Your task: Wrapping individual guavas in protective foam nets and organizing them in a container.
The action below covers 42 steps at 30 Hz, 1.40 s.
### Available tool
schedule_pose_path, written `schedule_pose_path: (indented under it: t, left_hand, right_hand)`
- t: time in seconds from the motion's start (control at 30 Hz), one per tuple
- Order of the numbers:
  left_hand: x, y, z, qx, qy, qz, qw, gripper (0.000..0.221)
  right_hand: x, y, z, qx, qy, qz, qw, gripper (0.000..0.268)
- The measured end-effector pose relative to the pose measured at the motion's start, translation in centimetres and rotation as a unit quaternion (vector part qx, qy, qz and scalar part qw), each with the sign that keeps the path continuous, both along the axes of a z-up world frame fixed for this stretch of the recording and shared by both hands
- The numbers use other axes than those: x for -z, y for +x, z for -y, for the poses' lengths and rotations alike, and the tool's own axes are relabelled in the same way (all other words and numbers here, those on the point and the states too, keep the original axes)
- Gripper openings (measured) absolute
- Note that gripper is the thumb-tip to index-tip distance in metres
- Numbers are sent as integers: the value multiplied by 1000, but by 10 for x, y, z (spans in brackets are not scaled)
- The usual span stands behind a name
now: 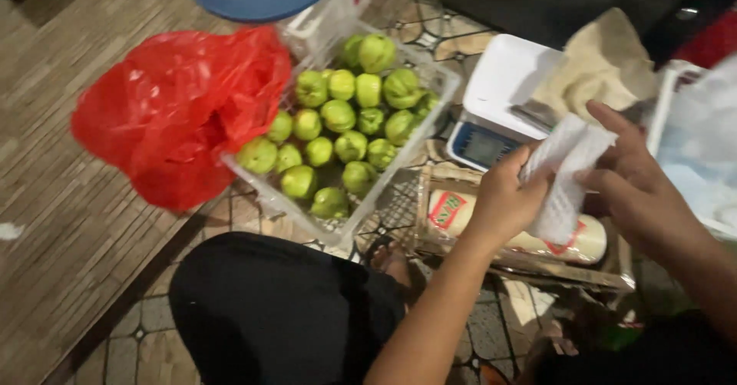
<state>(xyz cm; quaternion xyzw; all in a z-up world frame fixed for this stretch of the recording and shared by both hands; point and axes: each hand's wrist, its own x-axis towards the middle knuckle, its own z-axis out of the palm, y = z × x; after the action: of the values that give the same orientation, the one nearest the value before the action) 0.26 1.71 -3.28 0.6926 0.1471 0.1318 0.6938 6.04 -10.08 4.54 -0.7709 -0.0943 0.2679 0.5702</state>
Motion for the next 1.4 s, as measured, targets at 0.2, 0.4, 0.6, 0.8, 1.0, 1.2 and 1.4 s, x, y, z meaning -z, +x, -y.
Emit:
schedule_pose_path:
  t: [0.2,0.4,0.6,0.8,1.0,1.2,1.4]
  left_hand:
    - [41,8,-50,5,71,-221,973,67]
    - [103,39,-28,-137,201,136,960,46]
    - [42,30,-23,-53,69,104,991,32]
    - [41,37,-17,-39,-10,44,998,11]
    - [52,42,-9,10,187,20,982,15]
    - [54,42,-8,26,86,73,993,12]
    - [66,34,-30,-56,145,-33,987,29]
  right_hand:
    - [27,46,-11,16,-40,12,999,44]
    - [35,51,-12,-2,35,-219,975,92]
    - [78,73,26,-171,191,-233,938,91]
    - [54,64,32,-235,-7,-70,969,91]
    - [54,63,34,-205,-47,-94,973,82]
    - [62,72,21,-112,5,-152,982,107]
    - [105,140,54,-7,-288,170,943,21]
